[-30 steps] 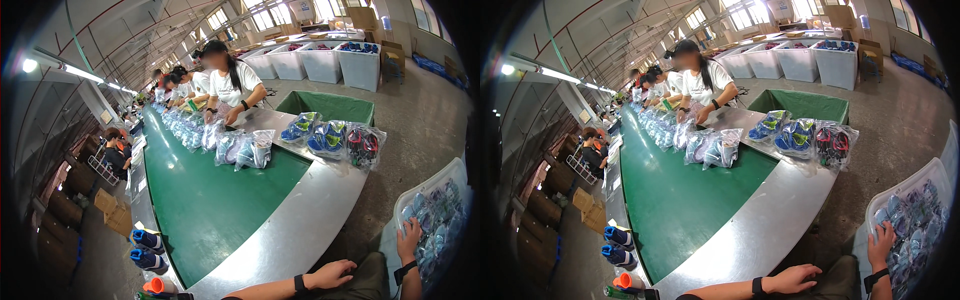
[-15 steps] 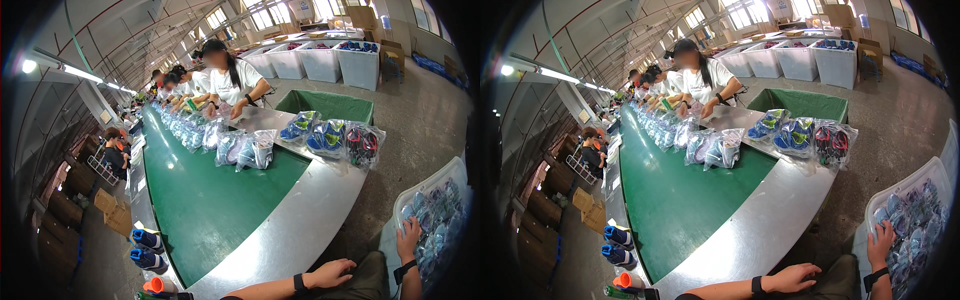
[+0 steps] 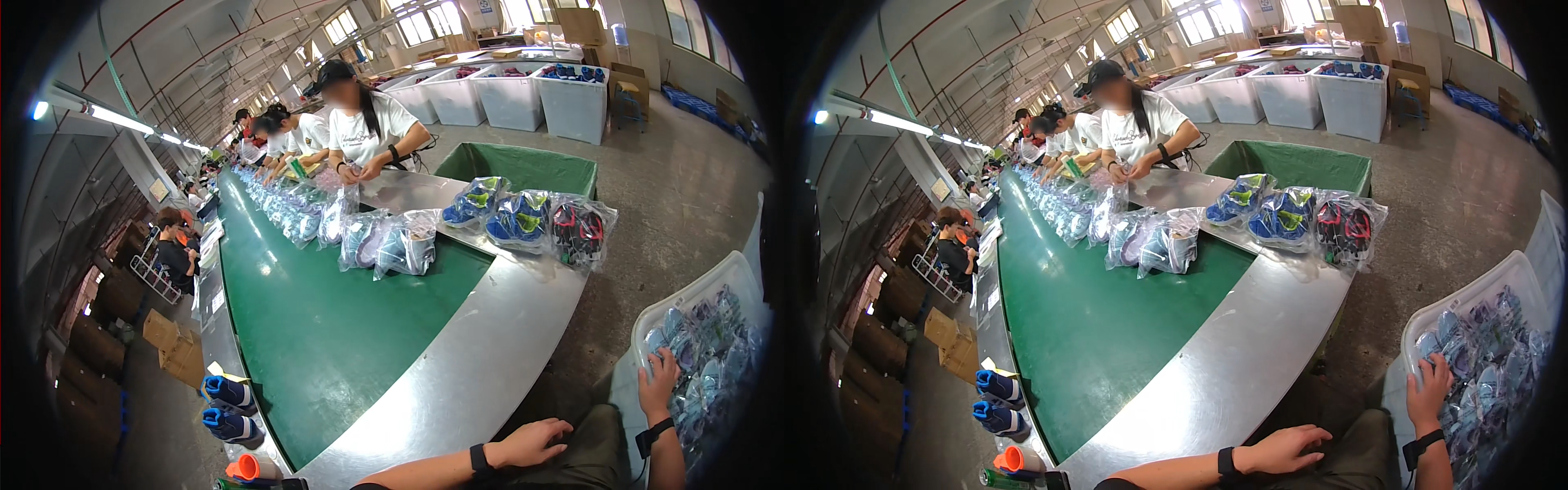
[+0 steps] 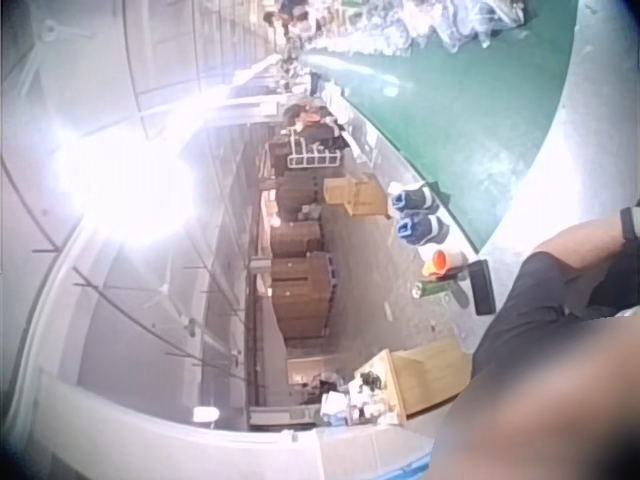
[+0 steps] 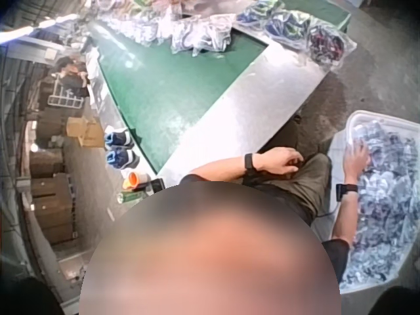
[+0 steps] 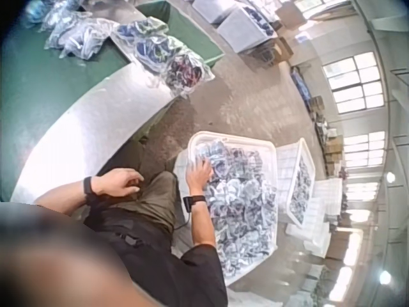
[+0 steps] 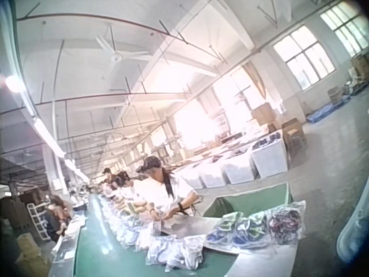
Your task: The person repeatedly picks packaged slippers from a white bin and places them onto a green conveyor belt. They handle the items one at a time, moving them from the bin to the belt where other workers are also processing similar items.
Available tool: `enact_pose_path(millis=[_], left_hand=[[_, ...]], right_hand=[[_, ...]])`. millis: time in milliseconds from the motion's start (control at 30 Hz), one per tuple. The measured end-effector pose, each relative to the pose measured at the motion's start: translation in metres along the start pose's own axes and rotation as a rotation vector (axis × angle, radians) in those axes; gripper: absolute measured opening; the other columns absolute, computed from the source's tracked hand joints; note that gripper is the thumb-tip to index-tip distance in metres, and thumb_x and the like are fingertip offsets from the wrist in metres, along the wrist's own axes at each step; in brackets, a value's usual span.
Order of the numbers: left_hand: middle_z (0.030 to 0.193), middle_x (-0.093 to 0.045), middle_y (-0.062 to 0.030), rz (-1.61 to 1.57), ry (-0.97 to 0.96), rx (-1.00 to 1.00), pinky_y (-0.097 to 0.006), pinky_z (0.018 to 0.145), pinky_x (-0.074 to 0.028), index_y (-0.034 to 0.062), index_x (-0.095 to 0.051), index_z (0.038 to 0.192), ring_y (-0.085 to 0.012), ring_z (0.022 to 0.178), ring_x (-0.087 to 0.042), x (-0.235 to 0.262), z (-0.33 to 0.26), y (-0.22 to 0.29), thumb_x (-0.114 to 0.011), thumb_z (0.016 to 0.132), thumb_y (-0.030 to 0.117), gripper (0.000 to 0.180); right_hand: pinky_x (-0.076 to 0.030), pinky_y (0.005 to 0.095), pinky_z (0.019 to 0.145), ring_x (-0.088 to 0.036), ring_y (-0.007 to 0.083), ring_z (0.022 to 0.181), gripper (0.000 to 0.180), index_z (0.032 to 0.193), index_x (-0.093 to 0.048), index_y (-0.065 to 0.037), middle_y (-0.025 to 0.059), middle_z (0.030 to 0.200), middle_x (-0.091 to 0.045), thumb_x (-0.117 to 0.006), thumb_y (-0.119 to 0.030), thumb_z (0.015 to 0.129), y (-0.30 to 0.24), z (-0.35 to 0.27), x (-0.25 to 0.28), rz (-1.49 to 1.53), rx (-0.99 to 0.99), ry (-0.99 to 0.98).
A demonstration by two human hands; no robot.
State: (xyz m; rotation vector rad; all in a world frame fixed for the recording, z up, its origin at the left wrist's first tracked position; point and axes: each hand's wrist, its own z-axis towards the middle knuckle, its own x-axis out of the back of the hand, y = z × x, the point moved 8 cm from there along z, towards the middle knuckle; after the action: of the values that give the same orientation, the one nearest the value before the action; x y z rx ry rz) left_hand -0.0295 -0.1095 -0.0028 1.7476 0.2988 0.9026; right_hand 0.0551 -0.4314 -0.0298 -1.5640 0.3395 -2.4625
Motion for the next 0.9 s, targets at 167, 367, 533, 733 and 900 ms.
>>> enact_pose_path(millis=[167,367,533,733,900], left_hand=[[0.117,-0.067,-0.0157,0.002,0.004,-0.011,-0.042,0.089,-0.056,0.0037,-0.058,0.141,-0.0308,0.099,-0.070,-0.0009,-0.0001,-0.0018,-0.068,0.105,0.028,0.045],[0.117,-0.067,-0.0157,0.008,-0.008,0.005,-0.042,0.088,-0.056,0.0038,-0.059,0.142,-0.0303,0.097,-0.070,-0.0008,0.0000,-0.0015,-0.069,0.104,0.028,0.046],[0.116,-0.067,-0.0156,-0.001,-0.001,0.000,-0.042,0.087,-0.056,0.0040,-0.059,0.142,-0.0301,0.096,-0.070,-0.0011,0.0001,-0.0019,-0.069,0.105,0.028,0.045],[0.116,-0.067,-0.0155,0.018,0.000,-0.006,-0.042,0.087,-0.056,0.0040,-0.059,0.141,-0.0302,0.095,-0.069,-0.0022,-0.0002,-0.0035,-0.069,0.105,0.029,0.045],[0.116,-0.067,-0.0155,0.013,0.000,-0.004,-0.042,0.086,-0.056,0.0038,-0.058,0.141,-0.0298,0.094,-0.069,-0.0028,-0.0002,-0.0048,-0.069,0.105,0.029,0.046]], right_hand=[[-0.032,0.0559,0.119,-0.047,0.0404,0.141,0.041,0.123,-0.066,-0.005,0.0172,0.140,-0.055,-0.077,-0.018,0.085,0.0010,0.0000,-0.0022,-0.010,0.000,-0.010],[-0.032,0.0562,0.119,-0.047,0.0406,0.141,0.042,0.123,-0.066,-0.004,0.0173,0.140,-0.055,-0.076,-0.018,0.085,0.0014,0.0000,-0.0025,-0.016,-0.002,-0.009],[-0.031,0.0563,0.119,-0.047,0.0406,0.142,0.042,0.123,-0.066,-0.004,0.0173,0.141,-0.055,-0.077,-0.018,0.085,0.0020,-0.0001,-0.0033,-0.012,-0.007,-0.013],[-0.031,0.0565,0.119,-0.046,0.0402,0.143,0.042,0.123,-0.066,-0.004,0.0174,0.141,-0.055,-0.077,-0.018,0.085,0.0030,-0.0009,-0.0038,-0.011,-0.006,-0.012],[-0.031,0.0567,0.119,-0.046,0.0400,0.142,0.042,0.123,-0.066,-0.004,0.0175,0.141,-0.054,-0.077,-0.018,0.085,0.0038,-0.0009,-0.0046,-0.006,-0.008,-0.018]])
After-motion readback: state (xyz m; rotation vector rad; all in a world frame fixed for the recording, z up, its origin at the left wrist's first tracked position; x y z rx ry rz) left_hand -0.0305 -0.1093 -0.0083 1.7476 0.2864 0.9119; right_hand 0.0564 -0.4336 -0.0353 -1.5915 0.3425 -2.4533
